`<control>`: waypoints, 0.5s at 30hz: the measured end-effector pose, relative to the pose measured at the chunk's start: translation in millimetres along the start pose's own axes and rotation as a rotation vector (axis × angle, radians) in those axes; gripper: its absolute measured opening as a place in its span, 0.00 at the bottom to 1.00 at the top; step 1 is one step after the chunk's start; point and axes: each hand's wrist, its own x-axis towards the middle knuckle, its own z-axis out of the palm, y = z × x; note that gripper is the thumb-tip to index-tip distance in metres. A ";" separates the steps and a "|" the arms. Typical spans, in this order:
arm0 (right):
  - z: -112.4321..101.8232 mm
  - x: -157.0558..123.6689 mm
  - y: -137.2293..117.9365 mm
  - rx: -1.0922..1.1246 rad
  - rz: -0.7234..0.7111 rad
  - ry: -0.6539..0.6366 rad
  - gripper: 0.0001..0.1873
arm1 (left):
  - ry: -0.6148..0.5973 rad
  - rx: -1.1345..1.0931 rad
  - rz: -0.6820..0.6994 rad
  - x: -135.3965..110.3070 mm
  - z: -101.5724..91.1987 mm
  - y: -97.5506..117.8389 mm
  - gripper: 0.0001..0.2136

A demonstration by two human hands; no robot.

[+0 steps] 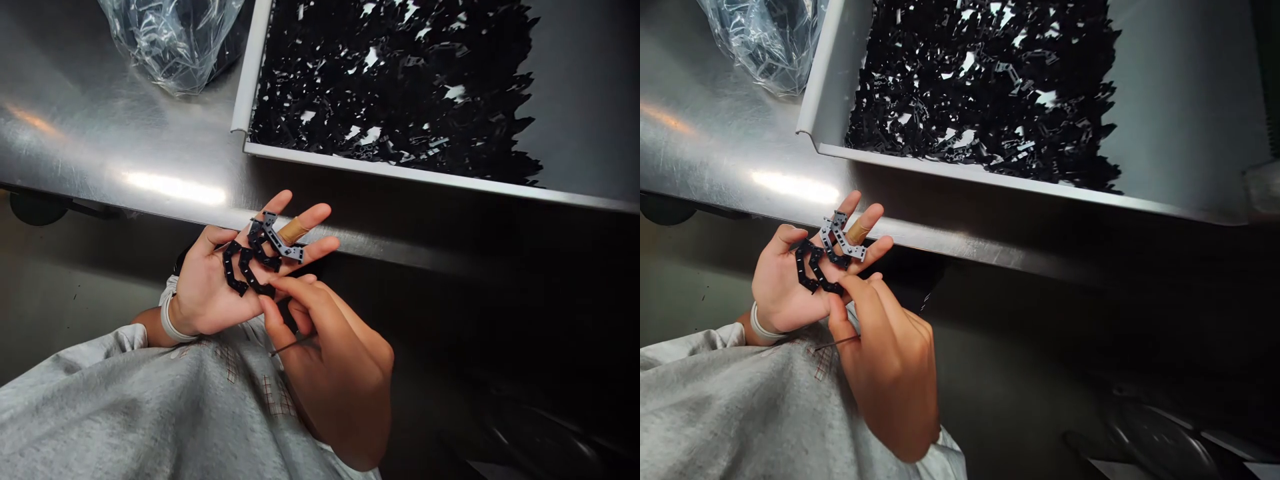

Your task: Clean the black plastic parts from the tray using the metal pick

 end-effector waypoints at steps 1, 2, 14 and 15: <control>0.2 -0.4 0.5 0.007 -0.005 0.001 0.10 | -0.017 0.013 -0.009 0.1 -0.1 -0.2 0.32; 0.3 -0.8 1.0 0.014 -0.009 0.006 0.10 | -0.034 0.030 -0.023 0.2 -0.4 -0.3 0.31; -1.7 -5.7 1.3 -0.008 -0.031 0.025 0.08 | -0.103 0.069 -0.064 0.0 -1.5 -0.7 0.30; -1.6 -6.3 1.6 -0.018 -0.032 0.029 0.07 | -0.109 0.069 -0.060 0.1 -1.8 -0.8 0.28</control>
